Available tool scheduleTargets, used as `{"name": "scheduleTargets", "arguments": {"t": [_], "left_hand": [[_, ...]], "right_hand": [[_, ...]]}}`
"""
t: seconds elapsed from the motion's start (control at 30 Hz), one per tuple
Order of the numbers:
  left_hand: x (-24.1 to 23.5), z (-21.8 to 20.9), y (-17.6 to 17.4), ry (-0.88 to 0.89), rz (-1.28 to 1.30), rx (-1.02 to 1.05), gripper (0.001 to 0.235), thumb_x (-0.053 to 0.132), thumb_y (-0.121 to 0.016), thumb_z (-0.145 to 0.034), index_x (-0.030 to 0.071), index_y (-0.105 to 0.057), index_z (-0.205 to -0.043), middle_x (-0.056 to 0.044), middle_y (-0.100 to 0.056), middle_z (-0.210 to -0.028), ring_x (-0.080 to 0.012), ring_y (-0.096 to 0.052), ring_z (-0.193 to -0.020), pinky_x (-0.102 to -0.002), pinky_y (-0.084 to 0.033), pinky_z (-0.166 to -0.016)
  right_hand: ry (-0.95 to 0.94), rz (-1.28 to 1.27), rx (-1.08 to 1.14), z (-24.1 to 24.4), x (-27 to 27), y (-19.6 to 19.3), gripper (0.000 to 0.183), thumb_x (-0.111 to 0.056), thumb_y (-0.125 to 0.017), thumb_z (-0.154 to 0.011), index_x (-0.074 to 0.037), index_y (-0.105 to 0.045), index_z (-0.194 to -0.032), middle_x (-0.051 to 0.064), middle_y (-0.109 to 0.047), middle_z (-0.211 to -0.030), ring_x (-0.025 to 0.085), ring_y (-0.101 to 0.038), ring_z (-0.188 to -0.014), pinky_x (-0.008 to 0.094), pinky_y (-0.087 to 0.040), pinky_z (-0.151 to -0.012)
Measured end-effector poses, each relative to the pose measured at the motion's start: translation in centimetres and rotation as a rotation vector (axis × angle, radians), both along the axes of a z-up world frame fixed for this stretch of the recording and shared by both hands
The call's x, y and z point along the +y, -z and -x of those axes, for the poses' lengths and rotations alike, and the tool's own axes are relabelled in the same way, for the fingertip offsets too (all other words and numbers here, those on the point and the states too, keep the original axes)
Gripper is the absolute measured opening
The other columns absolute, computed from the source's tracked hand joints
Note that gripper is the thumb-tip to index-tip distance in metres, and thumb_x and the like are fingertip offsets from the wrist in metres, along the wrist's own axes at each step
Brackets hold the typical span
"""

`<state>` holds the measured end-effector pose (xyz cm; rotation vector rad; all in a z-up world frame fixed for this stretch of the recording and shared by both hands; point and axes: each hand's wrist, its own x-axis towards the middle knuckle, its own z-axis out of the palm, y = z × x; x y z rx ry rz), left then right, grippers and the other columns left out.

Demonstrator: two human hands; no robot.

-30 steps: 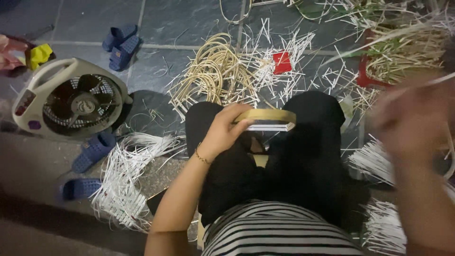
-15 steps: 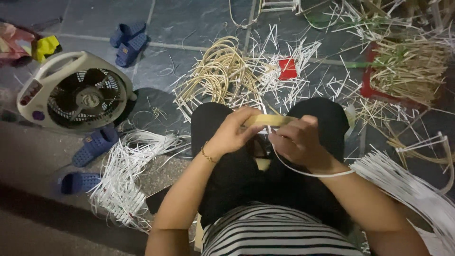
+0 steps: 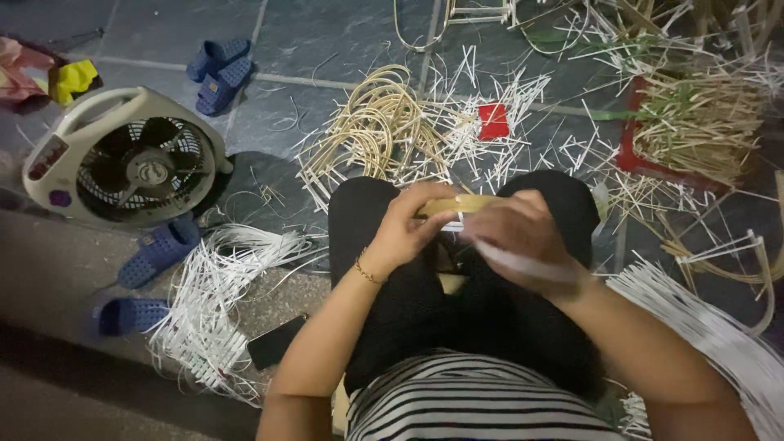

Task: The recorder wraps white plastic tape around a curved bamboo frame piece and trims it with scissors.

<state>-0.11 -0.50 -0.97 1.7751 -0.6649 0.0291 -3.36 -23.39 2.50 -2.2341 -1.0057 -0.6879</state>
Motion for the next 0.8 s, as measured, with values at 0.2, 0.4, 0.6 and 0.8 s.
{"name": "scheduleTargets", "arguments": {"t": [0.2,0.4,0.6,0.8], "left_hand": [[0.0,0.6,0.3,-0.055,-0.109,-0.126,0.03,0.01,-0.077,-0.091,0.012,-0.07,-0.12,-0.007,-0.07,-0.104,-0.0264,-0.062,-0.094,-0.037,-0.048,-0.089],[0.2,1.3,0.7,-0.072,-0.118,-0.084,0.028,0.014,-0.078,-0.092,0.013,-0.068,-0.118,-0.006,-0.07,-0.108,-0.026,-0.063,-0.1,-0.037,-0.048,-0.094],[0.3,0.8,-0.6,-0.029,-0.128,-0.056,0.037,0.016,-0.078,-0.087,0.011,-0.067,-0.123,-0.009,-0.07,-0.117,-0.0281,-0.064,-0.108,-0.039,-0.046,-0.099],[0.8,-1.5,-3.2,0.177,-0.197,0.177,0.022,0.017,-0.073,-0.095,0.007,-0.068,-0.114,-0.006,-0.07,-0.101,-0.0197,-0.066,-0.093,-0.031,-0.052,-0.086]], "right_hand": [[0.114,-0.109,0.609,-3.6,1.1,-5.7,0.013,-0.023,-0.075,-0.094,-0.01,-0.071,-0.095,0.004,-0.071,-0.083,0.016,-0.068,-0.072,0.032,-0.05,-0.067],[0.122,0.02,1.034,-8.7,1.0,-2.7,0.026,-0.032,-0.068,-0.095,-0.009,-0.068,-0.083,0.004,-0.072,-0.073,0.015,-0.064,-0.065,0.031,-0.049,-0.06],[-0.156,0.088,1.392,-11.7,-0.7,7.4,0.024,-0.031,-0.068,-0.094,-0.01,-0.066,-0.083,0.003,-0.068,-0.076,0.011,-0.057,-0.066,0.03,-0.046,-0.059],[-0.093,0.136,1.368,-9.1,-1.9,1.2,0.027,-0.038,-0.063,-0.093,-0.013,-0.074,-0.094,-0.003,-0.071,-0.076,0.009,-0.062,-0.069,0.028,-0.05,-0.063]]}}
